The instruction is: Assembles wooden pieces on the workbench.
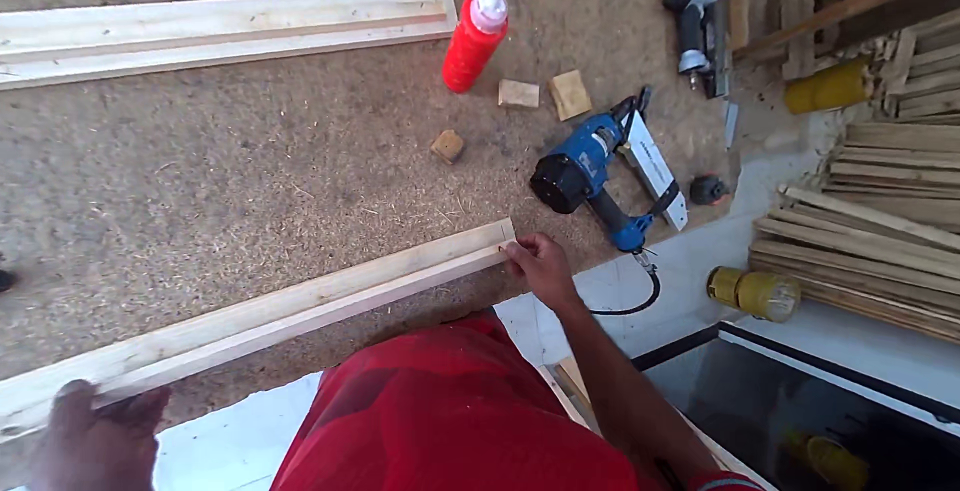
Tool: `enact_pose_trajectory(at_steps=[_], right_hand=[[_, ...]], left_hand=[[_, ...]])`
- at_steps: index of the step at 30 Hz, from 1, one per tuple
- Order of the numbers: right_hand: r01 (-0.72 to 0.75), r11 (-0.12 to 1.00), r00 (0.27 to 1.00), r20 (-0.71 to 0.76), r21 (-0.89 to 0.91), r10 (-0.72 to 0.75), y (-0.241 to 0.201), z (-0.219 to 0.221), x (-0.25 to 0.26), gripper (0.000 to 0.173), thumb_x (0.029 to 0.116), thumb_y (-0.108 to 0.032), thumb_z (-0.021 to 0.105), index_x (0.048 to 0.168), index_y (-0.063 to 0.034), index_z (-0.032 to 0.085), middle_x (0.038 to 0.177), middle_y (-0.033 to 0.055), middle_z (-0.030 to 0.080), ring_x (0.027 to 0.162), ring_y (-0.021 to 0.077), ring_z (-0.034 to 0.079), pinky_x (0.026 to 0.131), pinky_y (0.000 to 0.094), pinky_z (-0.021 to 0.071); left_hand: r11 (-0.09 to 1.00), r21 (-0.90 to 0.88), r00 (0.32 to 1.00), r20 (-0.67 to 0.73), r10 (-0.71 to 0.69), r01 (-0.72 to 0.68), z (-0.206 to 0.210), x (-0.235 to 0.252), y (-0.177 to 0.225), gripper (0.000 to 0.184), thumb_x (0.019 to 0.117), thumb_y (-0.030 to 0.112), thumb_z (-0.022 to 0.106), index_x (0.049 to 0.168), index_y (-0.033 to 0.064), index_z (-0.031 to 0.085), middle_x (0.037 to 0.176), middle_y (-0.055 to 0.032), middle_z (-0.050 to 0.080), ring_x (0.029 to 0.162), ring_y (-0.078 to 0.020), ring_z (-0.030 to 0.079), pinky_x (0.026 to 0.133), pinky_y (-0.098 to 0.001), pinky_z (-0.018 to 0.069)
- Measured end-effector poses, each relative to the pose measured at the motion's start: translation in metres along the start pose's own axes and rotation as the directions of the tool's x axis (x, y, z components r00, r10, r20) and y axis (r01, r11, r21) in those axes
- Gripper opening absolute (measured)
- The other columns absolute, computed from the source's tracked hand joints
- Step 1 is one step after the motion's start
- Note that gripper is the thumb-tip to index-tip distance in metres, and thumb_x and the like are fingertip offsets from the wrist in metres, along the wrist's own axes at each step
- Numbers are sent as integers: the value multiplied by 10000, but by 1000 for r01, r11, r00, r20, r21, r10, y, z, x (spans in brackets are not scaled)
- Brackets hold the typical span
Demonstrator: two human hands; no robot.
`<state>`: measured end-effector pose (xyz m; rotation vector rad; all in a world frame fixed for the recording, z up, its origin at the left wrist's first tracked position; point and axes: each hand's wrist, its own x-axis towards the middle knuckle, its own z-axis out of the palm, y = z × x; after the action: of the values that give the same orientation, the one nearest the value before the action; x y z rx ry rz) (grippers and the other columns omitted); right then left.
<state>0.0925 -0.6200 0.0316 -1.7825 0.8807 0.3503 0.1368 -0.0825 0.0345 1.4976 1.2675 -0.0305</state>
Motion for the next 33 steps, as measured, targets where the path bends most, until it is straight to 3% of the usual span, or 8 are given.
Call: enact_pose_trajectory(at_steps=[4,6,10,15,18,25,29,33], right_hand=[[29,997,999,-31,-66,-31,18,13,8,333,923,-305,775,1091,-36,670,844,79,723,705,183,704,687,406,622],[21,994,1000,-21,-109,-23,21,13,12,355,903,-333,794,1101,-63,675,885,63,736,763,173,718,737,419,625],[13,988,1000,-25,-152,-17,26,14,17,388,912,-386,772,1116,-70,675,899,57,738,785,171,717,757,439,615],[-14,987,999,-42,-162,7,17,15,15,378,929,-398,755,1125,-83,682,892,42,738,781,160,714,755,429,613],[-17,986,998,-66,-163,7,11,16,17,376,936,-402,744,1132,-86,686,893,42,742,780,159,719,754,427,618],[-5,980,997,-74,-201,-10,13,19,22,363,936,-405,743,1111,-89,698,875,36,744,753,150,716,734,419,615],[-10,977,997,-78,-214,-6,12,20,21,357,937,-406,741,1105,-94,696,857,26,741,741,140,712,720,409,614],[-10,974,997,-71,-225,-6,9,20,21,377,938,-398,741,1115,-69,691,867,51,743,751,168,718,729,438,614]], left_hand=[[967,248,994,-110,-28,55,2,9,-5,398,998,504,599,1075,116,556,706,0,594,569,-121,605,563,-330,554],[955,292,992,-125,-22,58,6,6,-4,450,980,506,629,1159,97,569,748,-17,616,599,-130,614,572,-351,554],[936,346,989,-148,-9,60,13,2,-2,404,988,498,619,1100,114,557,709,7,561,561,-112,561,548,-333,524],[923,378,987,-161,-17,78,13,8,1,467,989,512,613,1198,99,559,784,-34,627,611,-139,599,569,-349,529],[912,405,989,-146,-10,69,22,1,10,392,1009,511,584,1055,122,557,719,2,571,579,-118,555,539,-325,497],[904,420,989,-149,-21,82,25,1,9,443,1009,483,596,1237,105,572,868,-33,641,683,-128,614,615,-337,529],[920,385,990,-143,-22,76,23,7,7,356,1006,477,602,1102,135,574,732,10,577,574,-107,565,544,-313,517],[909,412,990,-142,-10,68,26,2,11,419,999,475,612,1194,106,583,810,-25,624,625,-128,601,581,-337,537]])
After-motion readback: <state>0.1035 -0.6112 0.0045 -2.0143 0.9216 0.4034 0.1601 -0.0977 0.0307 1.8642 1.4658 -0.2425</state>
